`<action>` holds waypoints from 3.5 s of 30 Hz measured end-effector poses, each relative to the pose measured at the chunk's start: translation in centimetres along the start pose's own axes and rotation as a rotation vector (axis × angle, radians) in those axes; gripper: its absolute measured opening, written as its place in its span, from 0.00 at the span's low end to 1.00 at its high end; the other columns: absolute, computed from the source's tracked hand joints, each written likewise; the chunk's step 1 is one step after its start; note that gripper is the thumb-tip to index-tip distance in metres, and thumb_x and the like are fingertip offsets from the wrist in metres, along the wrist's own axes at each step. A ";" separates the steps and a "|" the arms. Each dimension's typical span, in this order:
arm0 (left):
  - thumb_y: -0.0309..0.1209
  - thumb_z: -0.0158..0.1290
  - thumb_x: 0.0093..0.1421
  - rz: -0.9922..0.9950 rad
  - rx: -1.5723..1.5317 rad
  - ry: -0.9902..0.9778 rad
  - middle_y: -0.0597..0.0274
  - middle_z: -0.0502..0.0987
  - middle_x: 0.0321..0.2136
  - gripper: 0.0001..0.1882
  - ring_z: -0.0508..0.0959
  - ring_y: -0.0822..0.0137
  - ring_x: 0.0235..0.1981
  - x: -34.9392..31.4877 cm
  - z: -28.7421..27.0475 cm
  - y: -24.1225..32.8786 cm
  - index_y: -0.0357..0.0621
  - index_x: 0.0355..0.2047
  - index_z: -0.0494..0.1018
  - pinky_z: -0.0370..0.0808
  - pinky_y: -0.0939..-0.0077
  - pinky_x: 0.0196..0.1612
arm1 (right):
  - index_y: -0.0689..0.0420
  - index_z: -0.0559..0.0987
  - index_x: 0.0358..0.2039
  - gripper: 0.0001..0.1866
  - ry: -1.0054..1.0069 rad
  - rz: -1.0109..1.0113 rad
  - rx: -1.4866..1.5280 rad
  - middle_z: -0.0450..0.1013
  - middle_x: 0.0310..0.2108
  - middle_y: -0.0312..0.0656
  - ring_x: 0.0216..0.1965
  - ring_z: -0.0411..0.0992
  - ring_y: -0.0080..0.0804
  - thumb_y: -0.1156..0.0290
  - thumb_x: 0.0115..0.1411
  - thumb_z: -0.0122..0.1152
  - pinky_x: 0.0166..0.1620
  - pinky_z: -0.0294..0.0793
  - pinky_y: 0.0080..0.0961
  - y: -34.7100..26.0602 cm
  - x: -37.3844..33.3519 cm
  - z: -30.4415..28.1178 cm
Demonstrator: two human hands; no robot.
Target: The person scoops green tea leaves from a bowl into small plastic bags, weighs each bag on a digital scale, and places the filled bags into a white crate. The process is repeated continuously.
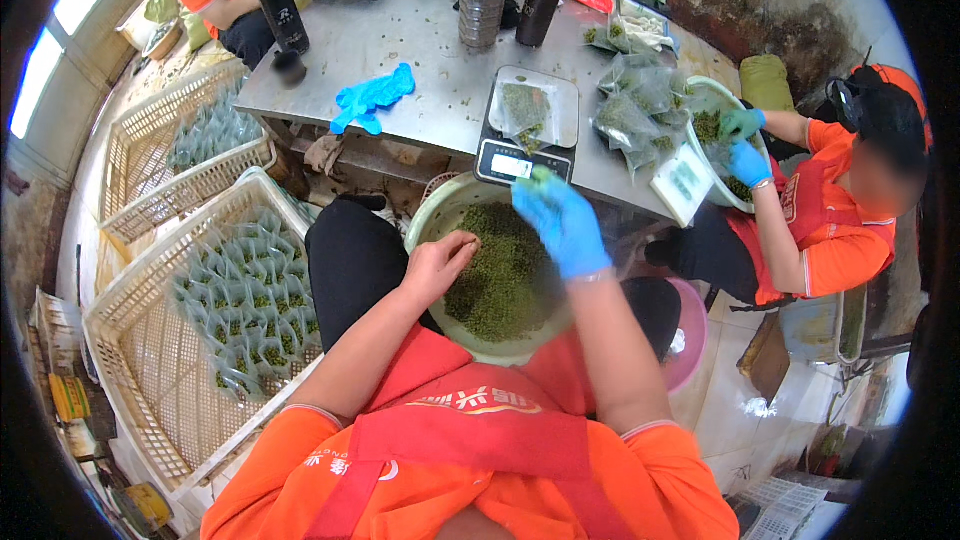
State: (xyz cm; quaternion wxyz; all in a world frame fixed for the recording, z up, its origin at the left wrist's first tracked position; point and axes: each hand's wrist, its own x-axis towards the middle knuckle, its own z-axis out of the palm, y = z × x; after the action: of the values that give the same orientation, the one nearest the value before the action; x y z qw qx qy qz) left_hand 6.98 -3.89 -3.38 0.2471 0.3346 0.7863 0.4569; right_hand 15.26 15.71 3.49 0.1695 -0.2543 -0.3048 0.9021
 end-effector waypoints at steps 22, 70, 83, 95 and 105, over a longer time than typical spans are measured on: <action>0.24 0.56 0.50 0.103 -0.340 -0.077 0.58 0.78 0.35 0.05 0.74 0.71 0.41 -0.4 0.5 1.0 0.36 0.28 0.77 0.69 0.74 0.47 | 0.59 0.74 0.35 0.06 -0.035 0.282 -0.542 0.74 0.25 0.38 0.21 0.71 0.22 0.75 0.55 0.54 0.25 0.72 0.17 6.6 -5.4 -4.5; 0.31 0.51 0.59 -0.120 -0.777 -0.025 0.62 0.76 0.24 0.09 0.76 0.72 0.24 0.7 -1.0 0.1 0.37 0.35 0.70 0.74 0.79 0.32 | 0.63 0.70 0.43 0.12 0.020 -0.124 0.044 0.72 0.37 0.46 0.40 0.73 0.38 0.77 0.57 0.51 0.46 0.75 0.35 1.5 -0.3 -0.6; 0.27 0.55 0.56 -0.019 -0.697 -0.204 0.68 0.74 0.28 0.08 0.74 0.77 0.29 -0.3 1.8 1.6 0.37 0.34 0.75 0.71 0.84 0.34 | 0.61 0.71 0.44 0.14 -0.137 0.131 -0.336 0.73 0.32 0.42 0.28 0.74 0.28 0.68 0.60 0.51 0.32 0.75 0.23 6.1 -6.9 -4.0; 0.27 0.57 0.53 0.346 -0.516 -0.216 0.64 0.72 0.40 0.07 0.71 0.71 0.44 -0.7 4.4 3.3 0.42 0.34 0.76 0.67 0.76 0.49 | 0.61 0.71 0.45 0.13 -0.117 0.086 -0.324 0.74 0.34 0.43 0.31 0.75 0.32 0.74 0.58 0.53 0.36 0.77 0.26 3.8 -10.3 -5.4; 0.37 0.51 0.59 -0.132 -0.855 -0.040 0.64 0.76 0.27 0.15 0.75 0.74 0.24 7.2 2.2 6.4 0.38 0.40 0.70 0.72 0.80 0.32 | 0.67 0.69 0.45 0.19 0.266 -0.689 0.393 0.71 0.40 0.44 0.32 0.70 0.28 0.64 0.62 0.46 0.36 0.74 0.20 -7.9 -15.2 -23.0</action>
State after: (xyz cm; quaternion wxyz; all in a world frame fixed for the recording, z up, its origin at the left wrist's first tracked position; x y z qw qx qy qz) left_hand 5.71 5.00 0.69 0.4072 0.1599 0.5412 0.7182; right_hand 41.75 25.34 -1.77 0.5444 -0.2148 -0.1697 0.7929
